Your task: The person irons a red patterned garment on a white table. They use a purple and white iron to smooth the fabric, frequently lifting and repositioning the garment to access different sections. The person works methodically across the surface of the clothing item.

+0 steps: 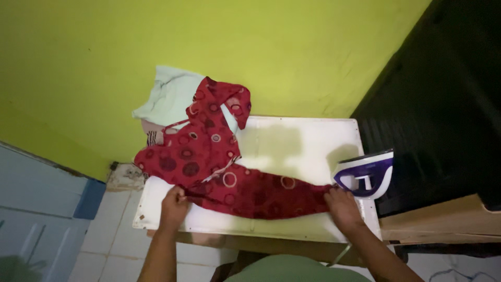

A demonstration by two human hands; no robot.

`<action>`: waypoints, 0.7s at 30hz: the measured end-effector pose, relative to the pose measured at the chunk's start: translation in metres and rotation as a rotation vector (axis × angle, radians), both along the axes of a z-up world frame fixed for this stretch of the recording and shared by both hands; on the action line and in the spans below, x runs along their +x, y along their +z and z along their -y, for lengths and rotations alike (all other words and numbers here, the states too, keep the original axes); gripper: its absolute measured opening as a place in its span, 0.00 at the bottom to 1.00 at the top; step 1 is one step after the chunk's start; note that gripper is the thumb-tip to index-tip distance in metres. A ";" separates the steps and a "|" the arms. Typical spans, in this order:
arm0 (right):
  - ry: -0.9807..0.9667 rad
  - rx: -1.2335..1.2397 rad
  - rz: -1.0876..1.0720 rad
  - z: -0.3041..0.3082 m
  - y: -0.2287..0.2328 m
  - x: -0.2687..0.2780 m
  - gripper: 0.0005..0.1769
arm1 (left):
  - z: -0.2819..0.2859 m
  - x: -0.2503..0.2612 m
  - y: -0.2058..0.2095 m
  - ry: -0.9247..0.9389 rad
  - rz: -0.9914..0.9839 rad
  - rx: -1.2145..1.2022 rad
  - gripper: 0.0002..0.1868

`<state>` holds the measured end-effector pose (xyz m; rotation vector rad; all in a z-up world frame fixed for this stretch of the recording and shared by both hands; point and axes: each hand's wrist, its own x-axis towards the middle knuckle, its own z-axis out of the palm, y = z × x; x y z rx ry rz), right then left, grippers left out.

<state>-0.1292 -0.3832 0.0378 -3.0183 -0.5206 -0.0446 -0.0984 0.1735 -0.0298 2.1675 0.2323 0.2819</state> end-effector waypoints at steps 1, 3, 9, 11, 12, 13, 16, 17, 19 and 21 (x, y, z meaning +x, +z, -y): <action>-0.029 -0.023 0.013 0.002 0.002 -0.005 0.15 | -0.003 -0.002 0.002 -0.003 -0.012 0.053 0.06; -0.090 -0.044 0.008 0.003 0.006 -0.015 0.19 | -0.009 -0.007 0.009 -0.012 -0.033 0.158 0.08; -0.393 0.530 0.185 -0.001 0.008 -0.057 0.35 | 0.000 -0.025 0.016 -0.160 -0.049 0.167 0.06; -0.633 0.871 0.299 -0.001 0.001 -0.069 0.41 | -0.001 -0.025 0.015 -0.178 -0.029 0.111 0.05; -0.652 0.900 0.367 0.001 -0.003 -0.066 0.43 | -0.001 -0.027 0.014 -0.186 -0.020 0.083 0.05; -0.675 0.927 0.437 0.005 -0.007 -0.062 0.45 | 0.000 -0.027 0.013 -0.158 -0.060 0.094 0.05; -0.674 1.020 0.519 0.020 -0.017 -0.045 0.45 | 0.006 -0.028 0.016 -0.112 -0.090 0.176 0.08; -0.656 1.056 0.525 0.025 -0.020 -0.037 0.44 | 0.009 -0.028 0.018 -0.119 -0.040 0.235 0.08; -0.669 1.112 0.436 0.039 -0.026 -0.023 0.32 | 0.016 -0.033 0.024 -0.111 0.029 0.279 0.08; -0.663 1.129 0.394 0.050 -0.030 -0.015 0.24 | 0.022 -0.037 0.028 -0.079 0.067 0.245 0.11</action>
